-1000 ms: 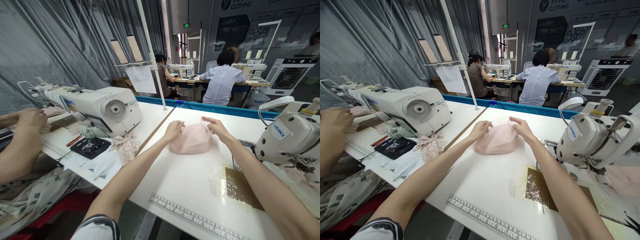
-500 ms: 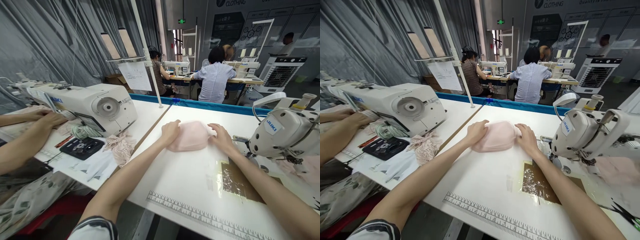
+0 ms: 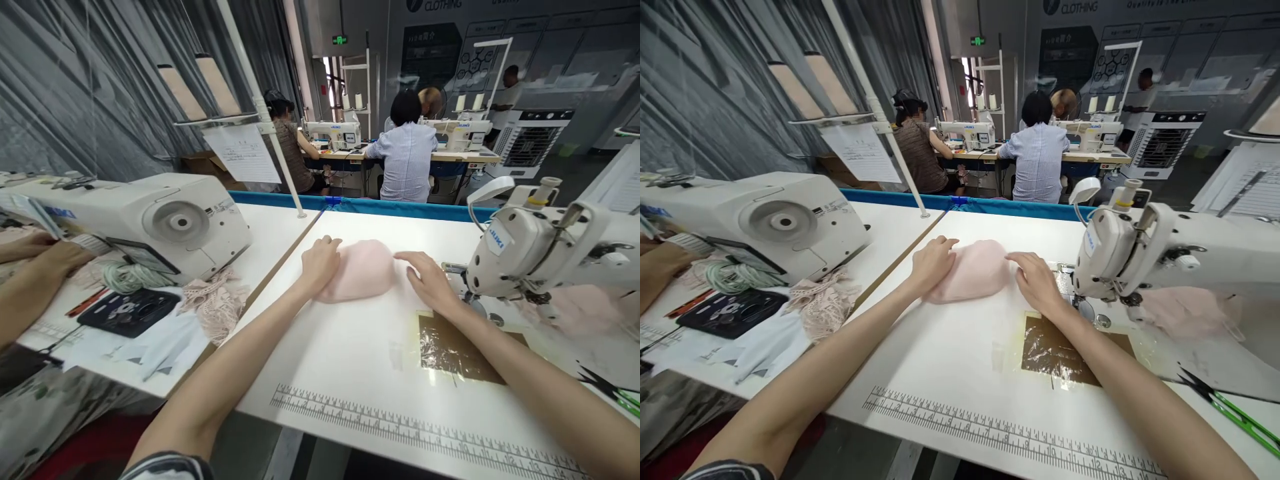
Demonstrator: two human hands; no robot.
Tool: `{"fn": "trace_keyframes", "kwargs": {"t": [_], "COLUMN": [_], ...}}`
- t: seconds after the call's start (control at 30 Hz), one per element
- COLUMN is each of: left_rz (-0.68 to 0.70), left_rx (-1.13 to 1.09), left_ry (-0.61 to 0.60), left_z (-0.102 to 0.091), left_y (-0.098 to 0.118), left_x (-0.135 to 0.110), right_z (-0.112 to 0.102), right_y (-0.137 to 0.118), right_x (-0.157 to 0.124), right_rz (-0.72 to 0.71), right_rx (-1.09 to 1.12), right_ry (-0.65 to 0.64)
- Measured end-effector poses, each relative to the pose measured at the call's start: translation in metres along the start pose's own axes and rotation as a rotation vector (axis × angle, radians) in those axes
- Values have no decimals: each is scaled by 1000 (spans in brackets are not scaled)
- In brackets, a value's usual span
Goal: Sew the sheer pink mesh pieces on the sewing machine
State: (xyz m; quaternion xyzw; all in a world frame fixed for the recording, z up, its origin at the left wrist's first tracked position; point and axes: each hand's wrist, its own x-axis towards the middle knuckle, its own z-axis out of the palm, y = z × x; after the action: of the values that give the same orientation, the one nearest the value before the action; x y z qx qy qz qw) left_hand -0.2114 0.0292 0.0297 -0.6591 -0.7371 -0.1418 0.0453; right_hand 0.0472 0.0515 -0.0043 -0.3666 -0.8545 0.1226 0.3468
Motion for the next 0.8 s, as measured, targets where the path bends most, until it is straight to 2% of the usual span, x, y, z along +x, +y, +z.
{"fn": "trace_keyframes", "kwargs": {"t": [0.13,0.23,0.33,0.43,0.5,0.57,0.63,0.67,0.73,0.8], "left_rz": [164,193,159,125,154,244,530,667,879,1028], "left_rx": [-17,-28,-70,-128,-159,-185,-226,-238,-272,-325], "left_ry": [-7,29,124,252,320,368,444,443,395,297], "left_z": [3,5,0,-10,-18,-22,-23,-22,-17,-9], "left_y": [-5,-17,-27,-23,-11,7,30,44,75,110], "left_x": [0,0,-3,-14,-26,-41,-58,-67,-85,-101], "right_z": [19,21,7,-24,-49,-75,-101,-115,-142,-168], "right_y": [0,0,-8,-23,-32,-33,-24,-15,9,37], "right_x": [33,33,2,-49,-86,-118,-144,-154,-169,-176], "right_rz": [116,197,203,159,140,137,127,132,184,266], "right_rx": [8,18,62,128,166,185,106,36,-111,-198], "right_ry": [-1,-17,-62,-147,-191,-212,-168,-130,-38,24]}}
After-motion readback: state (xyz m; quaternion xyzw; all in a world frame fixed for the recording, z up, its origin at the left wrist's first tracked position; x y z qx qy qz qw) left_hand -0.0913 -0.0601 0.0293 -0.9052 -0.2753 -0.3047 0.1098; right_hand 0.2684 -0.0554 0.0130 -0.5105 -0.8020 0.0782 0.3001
